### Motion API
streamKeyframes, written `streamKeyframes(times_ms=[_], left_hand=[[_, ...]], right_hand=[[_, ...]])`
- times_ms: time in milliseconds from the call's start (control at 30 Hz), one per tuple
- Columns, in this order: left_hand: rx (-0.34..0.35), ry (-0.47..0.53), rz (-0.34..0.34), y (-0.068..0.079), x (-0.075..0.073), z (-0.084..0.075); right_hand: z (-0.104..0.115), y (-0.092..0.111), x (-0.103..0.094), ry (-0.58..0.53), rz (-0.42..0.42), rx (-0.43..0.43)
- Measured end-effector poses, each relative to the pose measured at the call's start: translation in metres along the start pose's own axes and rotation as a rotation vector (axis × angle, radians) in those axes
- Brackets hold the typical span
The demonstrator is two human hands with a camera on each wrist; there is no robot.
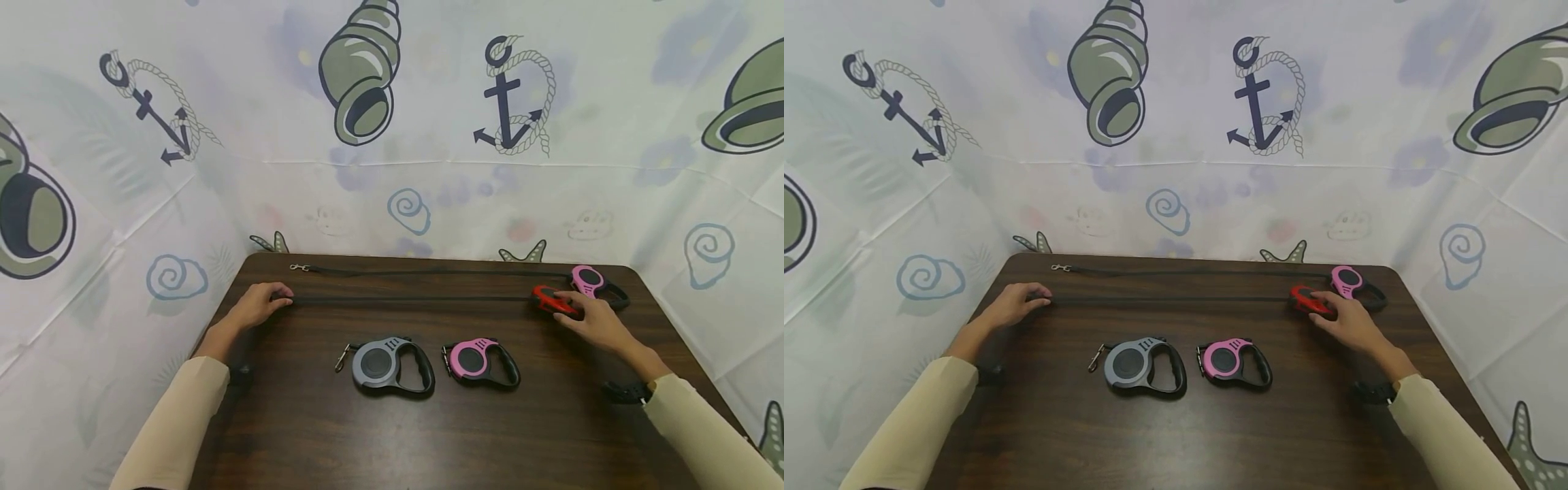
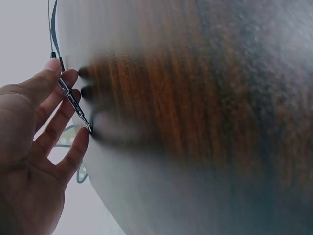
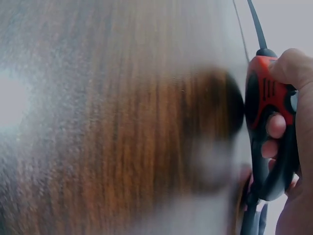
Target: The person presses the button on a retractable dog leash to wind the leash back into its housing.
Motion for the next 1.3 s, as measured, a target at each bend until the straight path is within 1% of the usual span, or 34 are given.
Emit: streamKeyframes(times_ms=[233,433,567,667,833,1000,1133,1300], left_hand=[[-0.001,0.008,0.000,0.003,-0.002,0.000],[-0.012,0.007,0.003,0.005,-0.006,0.000],[-0.006,0.009,0.001,0.005,-0.008,-0.003],[0.003,0.021,0.002,0.006,-0.010,-0.005],[0.024,0.044,-0.006,0.009,-0.014,-0.007],[0.040,0.057,-0.014,0.010,-0.016,-0.009],[0.045,0.062,-0.015,0.011,-0.018,-0.011],[0.039,0.074,-0.020,0.012,-0.021,-0.013]], right_hand=[[0.006,-0.002,-0.015,-0.015,-0.055,0.022],[0.006,-0.005,-0.023,-0.024,-0.083,0.031],[0.004,-0.007,-0.027,-0.046,-0.071,0.062],[0.002,-0.008,-0.029,-0.065,-0.051,0.105],[-0.004,-0.008,-0.028,-0.095,0.007,0.172],[-0.010,-0.007,-0.027,-0.178,0.060,0.233],[-0.012,-0.006,-0.030,-0.247,0.070,0.243],[-0.015,-0.004,-0.034,-0.310,0.058,0.251]])
Point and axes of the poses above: each hand's wrist, its own y-axis away from the middle knuckle, its own x-axis out of the palm, z = x × y, the point moved 8 cm from there along -y, towards the middle knuckle, and after that the axes turned 4 degrees about -z, right-handed, at the moved point
